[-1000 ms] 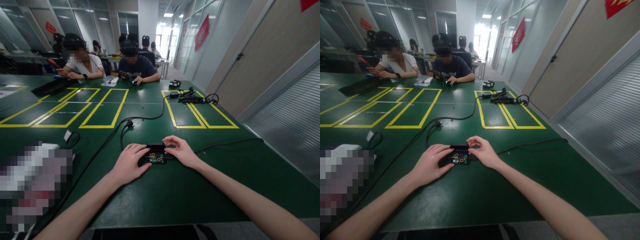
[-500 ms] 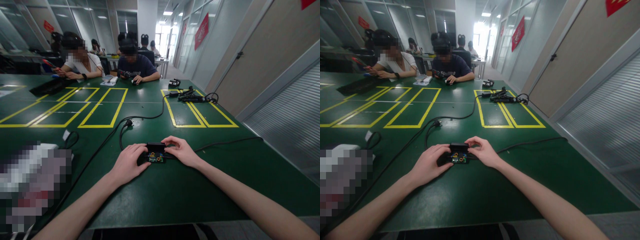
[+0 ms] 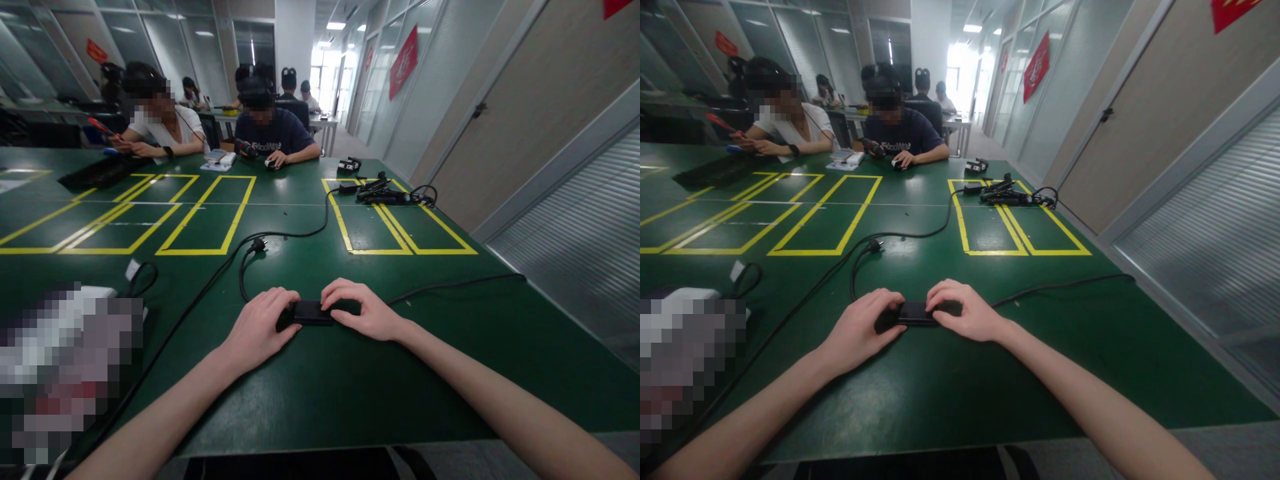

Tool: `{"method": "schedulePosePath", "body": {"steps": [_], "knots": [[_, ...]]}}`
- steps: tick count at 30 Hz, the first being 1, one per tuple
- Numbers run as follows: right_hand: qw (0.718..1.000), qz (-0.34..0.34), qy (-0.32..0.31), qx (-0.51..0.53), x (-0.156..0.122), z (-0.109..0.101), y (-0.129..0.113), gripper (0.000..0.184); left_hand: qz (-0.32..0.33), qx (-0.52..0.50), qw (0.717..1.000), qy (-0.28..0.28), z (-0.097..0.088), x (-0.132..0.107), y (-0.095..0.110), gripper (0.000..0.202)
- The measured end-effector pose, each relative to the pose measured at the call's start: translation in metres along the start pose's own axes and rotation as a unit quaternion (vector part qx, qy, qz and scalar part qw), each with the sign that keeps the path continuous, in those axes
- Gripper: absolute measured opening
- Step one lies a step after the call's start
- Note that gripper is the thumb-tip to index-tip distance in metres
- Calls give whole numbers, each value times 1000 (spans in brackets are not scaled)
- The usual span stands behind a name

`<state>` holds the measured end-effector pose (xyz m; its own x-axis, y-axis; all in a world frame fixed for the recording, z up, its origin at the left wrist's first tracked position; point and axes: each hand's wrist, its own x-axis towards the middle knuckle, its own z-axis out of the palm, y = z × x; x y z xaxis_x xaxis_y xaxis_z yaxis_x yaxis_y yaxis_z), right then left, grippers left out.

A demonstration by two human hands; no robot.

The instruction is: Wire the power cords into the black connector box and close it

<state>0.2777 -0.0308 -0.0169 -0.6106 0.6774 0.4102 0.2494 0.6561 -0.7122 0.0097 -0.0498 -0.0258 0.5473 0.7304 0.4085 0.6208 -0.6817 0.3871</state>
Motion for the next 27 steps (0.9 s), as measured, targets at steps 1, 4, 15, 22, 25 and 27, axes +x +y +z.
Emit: {"method": "schedulePosePath", "body": {"steps": [1, 4, 15, 22, 25, 27], "knots": [[1000, -10, -2, -12, 0, 1, 0, 10, 8, 0, 1000, 1, 0, 0, 0, 34], [998, -26, -15, -57, -2, 5, 2, 20, 19, -3, 1000, 5, 0, 1, -1, 29], [968, -64, -25, -240, 1, 11, 3, 21, 6, 12, 1000, -5, 1, 7, -1, 17], [989, -39, -1, -140, -2, 17, 1, 35, 4, 6, 1000, -30, 0, 6, 2, 15], [994, -25, 23, -108, -1, 20, -2, 38, 11, 4, 999, -39, 1, 6, 3, 14], [995, -22, 24, -93, 0, 20, -4, 32, 14, 5, 999, -41, 1, 6, 4, 14]]}}
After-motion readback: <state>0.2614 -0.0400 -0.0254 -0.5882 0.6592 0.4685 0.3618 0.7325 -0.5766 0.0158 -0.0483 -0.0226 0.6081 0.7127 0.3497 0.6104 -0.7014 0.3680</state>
